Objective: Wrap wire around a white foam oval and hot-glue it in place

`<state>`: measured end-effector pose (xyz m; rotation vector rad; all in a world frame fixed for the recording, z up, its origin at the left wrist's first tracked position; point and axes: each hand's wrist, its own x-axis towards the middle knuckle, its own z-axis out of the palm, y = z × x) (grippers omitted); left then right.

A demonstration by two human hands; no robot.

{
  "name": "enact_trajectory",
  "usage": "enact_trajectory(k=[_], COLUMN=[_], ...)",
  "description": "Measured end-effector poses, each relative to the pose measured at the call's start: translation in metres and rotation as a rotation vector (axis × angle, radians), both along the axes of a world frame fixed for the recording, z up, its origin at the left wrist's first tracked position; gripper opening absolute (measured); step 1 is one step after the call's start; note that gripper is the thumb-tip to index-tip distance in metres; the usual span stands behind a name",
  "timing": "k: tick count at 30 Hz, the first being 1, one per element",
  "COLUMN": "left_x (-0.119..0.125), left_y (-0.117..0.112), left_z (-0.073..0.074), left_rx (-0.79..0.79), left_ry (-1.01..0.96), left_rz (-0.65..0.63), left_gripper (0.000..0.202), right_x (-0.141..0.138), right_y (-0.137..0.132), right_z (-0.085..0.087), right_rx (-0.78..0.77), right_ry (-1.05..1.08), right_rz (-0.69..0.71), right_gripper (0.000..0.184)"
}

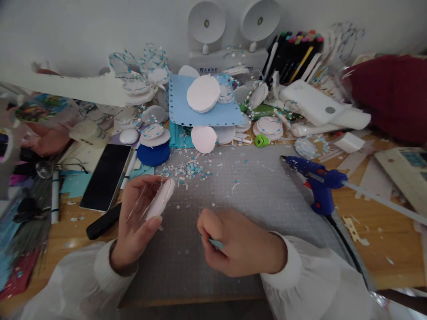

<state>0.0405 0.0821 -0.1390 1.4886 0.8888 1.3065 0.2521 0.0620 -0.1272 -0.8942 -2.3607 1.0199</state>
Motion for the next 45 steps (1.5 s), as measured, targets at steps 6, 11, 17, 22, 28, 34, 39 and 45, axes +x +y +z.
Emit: enact_trajectory(k=[6,11,17,22,28,34,39,45], left_x=[-0.001,-0.001,-0.001,0.000,0.000,-0.001,0.000,-0.001], left_y=[0.000,-0.001,-0.001,-0.001,-0.001,-0.002,-0.002,-0.002], left_z=[-0.001,0.000,0.001,0.000,-0.001,-0.001,0.001,-0.003], left_rx=[-0.014,-0.029,-0.030,-0.033,-0.028,-0.036,-0.061,-0.075], left_ry=[0.018,0.016,0.021,0.030,0.051,0.070,0.062,0.078], left_rz=[0.001,0.010,-0.001,0.001,0.014,0.022,0.030,0.011], left_gripper=[0.048,0.048,0.046,0.047,0.050,0.049,0.046,0.049], right_x=[0.000,0.004,0.004,-0.001,-0.007,-0.007,-0.001,0.000], right_y=[0.001,0.003,0.003,0.001,-0.003,-0.005,-0.004,-0.007], right_z=[0.000,-0.001,0.006,0.004,-0.002,-0.004,-0.004,0.000], right_rx=[-0.003,0.026,0.067,0.145,0.316,0.281,0.136,-0.010], right_ry=[-0.002,0.049,-0.033,-0.028,-0.014,0.014,0.210,0.480], right_rz=[0.002,-0.055,0.006,0.073,0.154,0.113,0.030,-0.147], right_gripper=[0.027,0.026,0.023,0.021,0.018,0.021,0.027,0.026])
